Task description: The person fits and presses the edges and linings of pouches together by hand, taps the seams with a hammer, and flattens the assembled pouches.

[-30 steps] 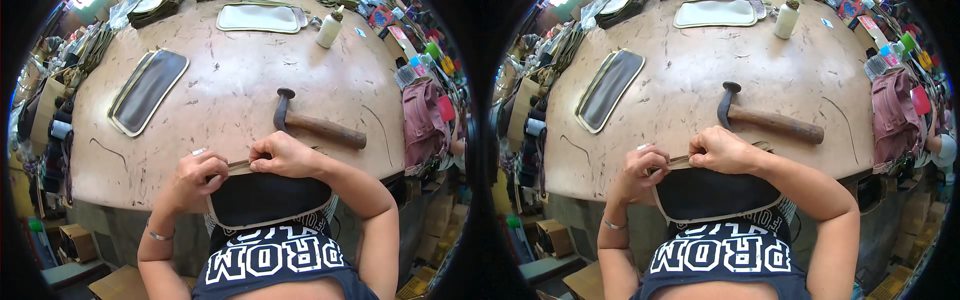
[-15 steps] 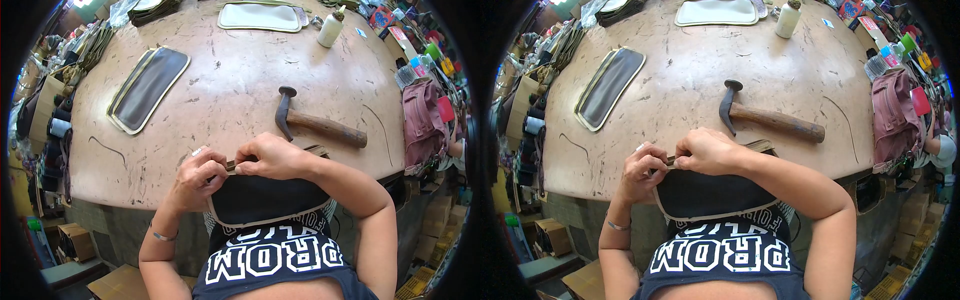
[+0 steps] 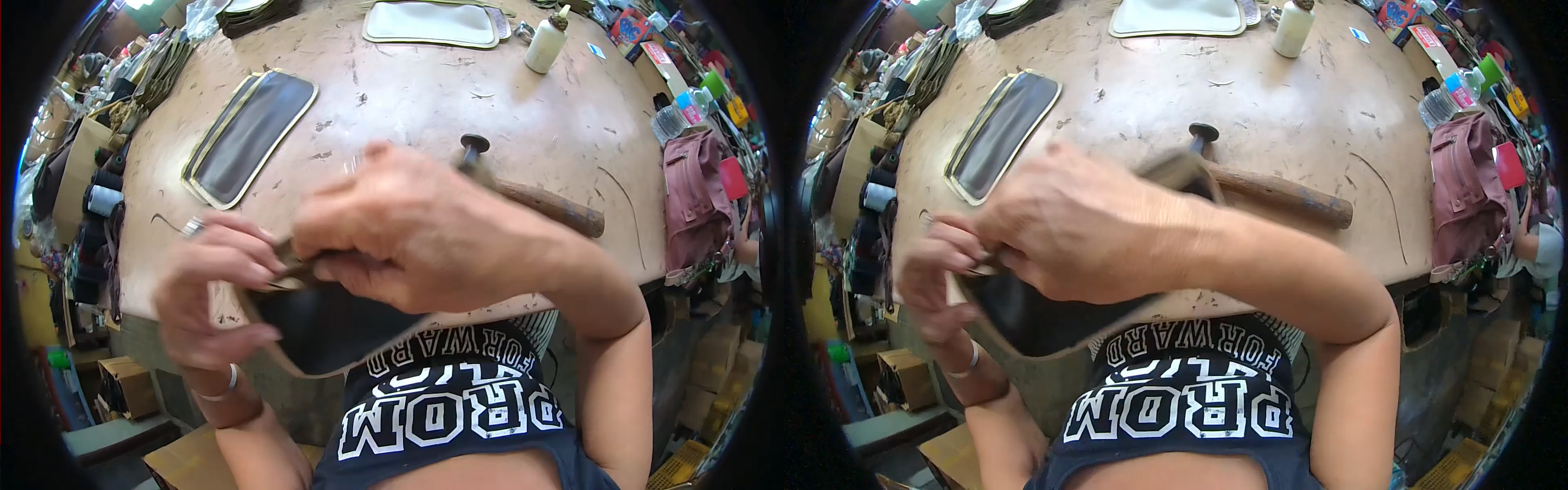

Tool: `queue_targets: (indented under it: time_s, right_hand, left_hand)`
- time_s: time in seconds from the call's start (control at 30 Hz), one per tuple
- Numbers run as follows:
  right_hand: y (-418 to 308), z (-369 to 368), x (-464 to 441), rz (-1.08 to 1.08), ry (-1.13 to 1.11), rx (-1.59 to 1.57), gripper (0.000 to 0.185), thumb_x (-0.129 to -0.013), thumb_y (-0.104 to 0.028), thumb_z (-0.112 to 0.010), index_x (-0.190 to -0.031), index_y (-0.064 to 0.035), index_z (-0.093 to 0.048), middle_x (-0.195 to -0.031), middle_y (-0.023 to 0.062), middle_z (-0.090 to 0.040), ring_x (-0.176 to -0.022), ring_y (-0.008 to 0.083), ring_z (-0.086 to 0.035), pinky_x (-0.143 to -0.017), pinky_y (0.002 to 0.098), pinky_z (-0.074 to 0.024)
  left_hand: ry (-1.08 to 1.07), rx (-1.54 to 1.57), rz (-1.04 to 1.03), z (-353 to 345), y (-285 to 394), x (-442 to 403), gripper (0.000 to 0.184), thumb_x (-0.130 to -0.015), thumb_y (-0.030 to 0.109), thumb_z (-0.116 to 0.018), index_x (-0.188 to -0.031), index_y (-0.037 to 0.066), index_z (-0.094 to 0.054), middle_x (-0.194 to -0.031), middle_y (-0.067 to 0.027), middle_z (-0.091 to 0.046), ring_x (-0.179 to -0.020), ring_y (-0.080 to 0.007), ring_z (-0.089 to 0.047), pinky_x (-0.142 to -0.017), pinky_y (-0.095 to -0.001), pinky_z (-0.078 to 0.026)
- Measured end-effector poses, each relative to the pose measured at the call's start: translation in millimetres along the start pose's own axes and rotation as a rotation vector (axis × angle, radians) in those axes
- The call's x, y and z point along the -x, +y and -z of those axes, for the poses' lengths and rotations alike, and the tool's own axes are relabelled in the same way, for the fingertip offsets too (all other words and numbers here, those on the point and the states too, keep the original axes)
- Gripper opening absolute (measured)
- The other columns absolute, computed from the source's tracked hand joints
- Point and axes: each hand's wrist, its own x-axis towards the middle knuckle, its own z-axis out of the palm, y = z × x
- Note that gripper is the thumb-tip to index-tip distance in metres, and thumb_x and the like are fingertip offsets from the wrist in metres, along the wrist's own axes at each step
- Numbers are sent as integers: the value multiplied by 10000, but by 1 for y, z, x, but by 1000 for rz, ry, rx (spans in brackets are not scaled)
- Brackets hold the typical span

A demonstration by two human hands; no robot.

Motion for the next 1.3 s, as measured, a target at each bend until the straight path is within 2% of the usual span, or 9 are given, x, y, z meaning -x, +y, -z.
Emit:
queue_targets:
  time_s: [0.17,0.3,0.33,0.47,0.6,0.7,0.93,1.13,1.3]
  right_hand:
    - [17,22,-19,156,192,62,90,-725,-69,-590,-803,-34,-620,-756,118,-619,-746,268,-611,-696,367,-471]
    - [36,26,3,34,176,58,124,-725,-53,-604,-847,-29,-606,-823,111,-611,-798,284,-590,-720,365,-460]
    - [35,24,9,6,177,64,135,-725,-51,-609,-858,-29,-599,-846,110,-608,-814,292,-582,-724,365,-458]
    - [20,17,24,126,520,246,195,-701,-52,-647,-883,-66,-577,-898,127,-561,-870,300,-545,-738,389,-441]
    - [-15,7,32,127,524,187,265,-675,-155,-738,-829,-54,-547,-781,76,-520,-595,215,-536,-525,303,-454]
    - [-13,11,36,47,503,192,323,-655,-165,-791,-831,-5,-573,-779,97,-549,-627,129,-555,-539,231,-457]
    - [-8,12,43,-90,503,-210,256,-698,-47,-735,-860,14,-546,-850,54,-530,-746,74,-534,-625,207,-492]
    - [-11,7,42,-136,638,-196,141,-694,60,-593,-821,16,-551,-788,59,-557,-646,101,-597,-579,222,-495]
    - [-3,-2,40,-159,695,-218,136,-703,47,-596,-827,17,-550,-767,56,-552,-613,90,-580,-549,210,-474]
  left_hand:
    - [-14,68,-75,24,-12,-28,565,-556,262,-818,-990,12,-557,-936,-81,-592,-894,-249,-577,-972,-464,-320]
    - [-57,474,-43,-5,-49,-36,517,-551,142,-833,-967,-16,-570,-956,-84,-584,-917,-181,-564,-928,-366,-390]
    - [-91,541,-10,-8,-54,-35,519,-559,117,-831,-980,-20,-560,-967,-81,-579,-912,-164,-563,-858,-312,-438]
    - [-31,600,-65,-27,-44,-47,527,-571,62,-818,-1014,-21,-544,-976,-72,-576,-918,-135,-557,-804,-257,-454]
    - [18,531,-55,-39,-31,-63,493,-605,31,-793,-1028,-28,-546,-991,-69,-581,-903,-121,-548,-808,-262,-456]
    - [-15,475,-112,-42,-27,-74,465,-625,23,-776,-1030,-32,-553,-991,-75,-590,-917,-128,-554,-822,-262,-457]
    - [-13,589,-136,-46,-27,-79,458,-643,-21,-747,-1056,-41,-550,-1045,-123,-599,-932,-157,-585,-837,-281,-490]
    - [-20,468,-124,-48,-25,-80,452,-657,-52,-727,-1069,-33,-541,-1053,-125,-593,-936,-158,-590,-833,-281,-500]
    - [42,501,68,-49,-20,-83,475,-657,-49,-720,-1089,-25,-523,-1095,-117,-573,-909,-142,-592,-816,-270,-502]
